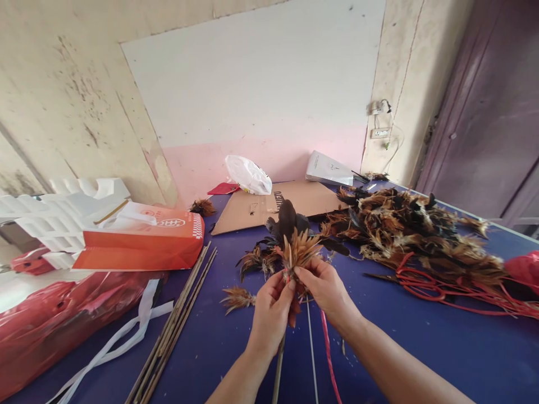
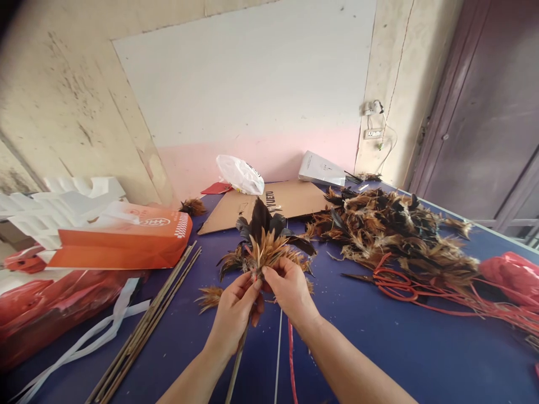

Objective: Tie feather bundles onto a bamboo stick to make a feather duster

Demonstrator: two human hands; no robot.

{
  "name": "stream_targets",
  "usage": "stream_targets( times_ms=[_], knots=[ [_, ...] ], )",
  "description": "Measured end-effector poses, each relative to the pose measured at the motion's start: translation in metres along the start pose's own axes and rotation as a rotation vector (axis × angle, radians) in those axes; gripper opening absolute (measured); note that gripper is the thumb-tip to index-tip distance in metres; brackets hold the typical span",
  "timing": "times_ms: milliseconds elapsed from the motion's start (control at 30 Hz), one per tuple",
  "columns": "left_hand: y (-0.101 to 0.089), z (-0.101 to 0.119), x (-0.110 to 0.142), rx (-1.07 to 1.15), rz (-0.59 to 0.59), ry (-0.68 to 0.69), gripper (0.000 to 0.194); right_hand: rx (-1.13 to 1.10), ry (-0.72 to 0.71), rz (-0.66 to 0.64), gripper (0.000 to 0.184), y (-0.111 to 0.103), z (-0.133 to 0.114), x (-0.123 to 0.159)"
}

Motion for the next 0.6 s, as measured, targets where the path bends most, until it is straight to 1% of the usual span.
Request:
stream_targets(
  times_ms=[133,233,367,467,600],
  knots=[
    [0.001,-0.004,0.0,0.006,0.032,-0.038,0.034,-0.027,-0.005,0.0,0.022,0.001,0.001,0.0],
    [0.002,-0.006,0.0,0.03,0.037,-0.068,0.031,-0.057,0.017,-0.024,0.022,0.001,0.006,0.0],
    [0.0,-0.006,-0.001,0.068,0.025,-0.052,0.025,-0.04,0.012,-0.048,0.026,-0.001,0.006,0.0],
    [0.0,-0.005,-0.003,0.156,-0.045,-0.059,0.023,-0.055,0.001,-0.108,0.026,0.002,0.002,0.003],
    [-0.001,-0.003,-0.005,0.383,-0.178,-0.113,0.017,-0.133,-0.022,-0.179,0.024,0.009,-0.005,0.006]
  ],
)
Point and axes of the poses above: each hand's wrist, its own x-axis away from the middle knuckle, its own y-axis out of the palm, z = x × y, the point moved 7 cm from there along -x, towards the middle knuckle, and after that the axes turned 12 degrees about -x, right-handed, at the moved point
